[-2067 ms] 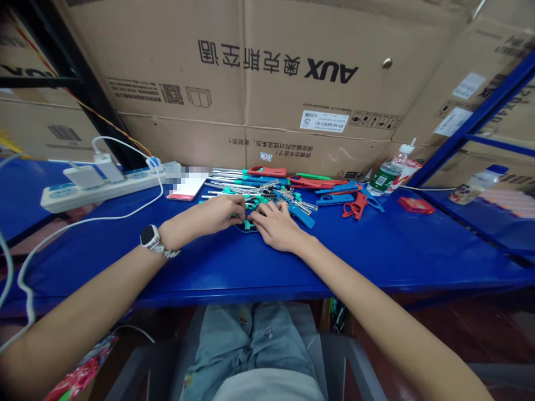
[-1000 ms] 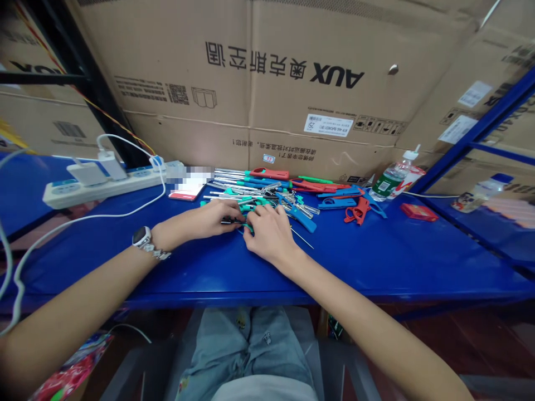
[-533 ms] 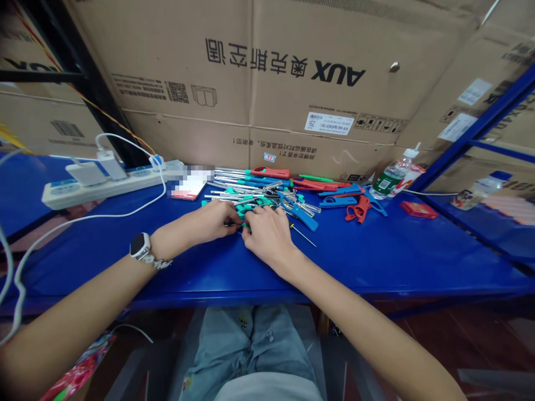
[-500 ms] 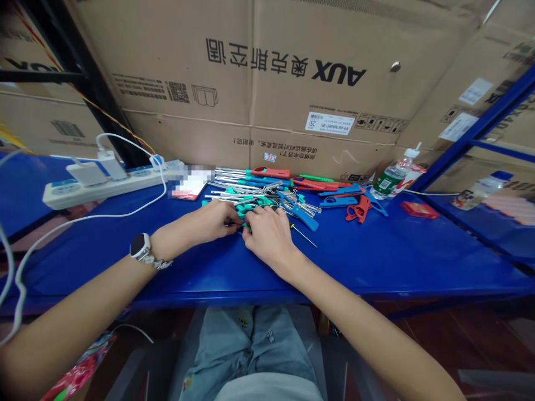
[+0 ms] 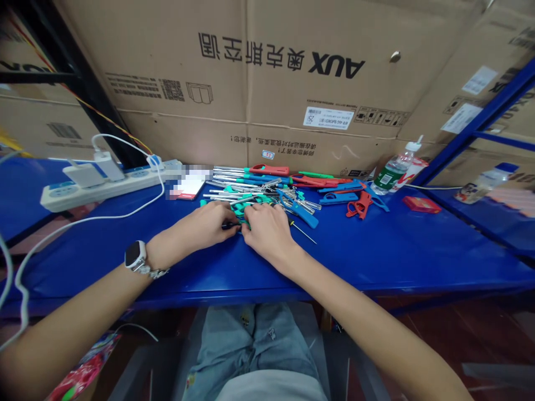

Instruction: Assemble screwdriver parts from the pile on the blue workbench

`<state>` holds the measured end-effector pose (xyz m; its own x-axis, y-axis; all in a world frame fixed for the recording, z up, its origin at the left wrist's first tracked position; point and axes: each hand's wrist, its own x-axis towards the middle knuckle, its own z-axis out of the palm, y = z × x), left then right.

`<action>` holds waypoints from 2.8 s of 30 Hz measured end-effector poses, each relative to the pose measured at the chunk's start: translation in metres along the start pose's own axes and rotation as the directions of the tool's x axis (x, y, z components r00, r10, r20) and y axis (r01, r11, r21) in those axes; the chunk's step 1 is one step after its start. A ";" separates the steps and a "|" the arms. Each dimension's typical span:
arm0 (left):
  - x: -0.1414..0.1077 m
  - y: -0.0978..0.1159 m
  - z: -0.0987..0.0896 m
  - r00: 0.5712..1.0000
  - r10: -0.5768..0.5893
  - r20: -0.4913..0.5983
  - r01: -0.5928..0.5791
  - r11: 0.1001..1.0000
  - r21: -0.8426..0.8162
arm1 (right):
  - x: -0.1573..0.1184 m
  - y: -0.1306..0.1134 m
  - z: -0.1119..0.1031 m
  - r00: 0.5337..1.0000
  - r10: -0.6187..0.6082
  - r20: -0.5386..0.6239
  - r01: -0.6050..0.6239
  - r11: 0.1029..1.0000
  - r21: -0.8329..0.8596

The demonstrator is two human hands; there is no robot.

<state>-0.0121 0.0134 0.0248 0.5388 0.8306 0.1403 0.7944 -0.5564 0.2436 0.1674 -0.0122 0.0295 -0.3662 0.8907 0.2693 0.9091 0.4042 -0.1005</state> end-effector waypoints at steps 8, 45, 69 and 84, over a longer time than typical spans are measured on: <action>0.006 -0.016 0.006 0.983 0.183 -0.020 -0.184 0.980 -0.077 | -0.004 0.013 0.007 0.998 0.037 -0.053 -0.027 0.984 0.178; 0.005 0.000 0.007 0.965 0.263 -0.011 -0.250 0.930 0.270 | -0.010 0.010 0.010 0.998 0.055 -0.024 -0.052 0.990 0.132; 0.006 0.003 0.007 0.966 0.259 0.005 -0.247 0.917 0.314 | -0.003 0.013 0.008 0.999 0.013 0.041 -0.015 0.997 0.069; 0.004 0.007 0.009 0.964 0.265 -0.022 -0.244 0.914 0.326 | -0.004 0.004 0.004 0.999 -0.009 0.042 0.008 1.000 0.025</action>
<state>-0.0017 0.0128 0.0190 0.7237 0.6536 0.2214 0.6857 -0.7171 -0.1243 0.1716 -0.0132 0.0240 -0.3825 0.8950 0.2294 0.9010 0.4164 -0.1221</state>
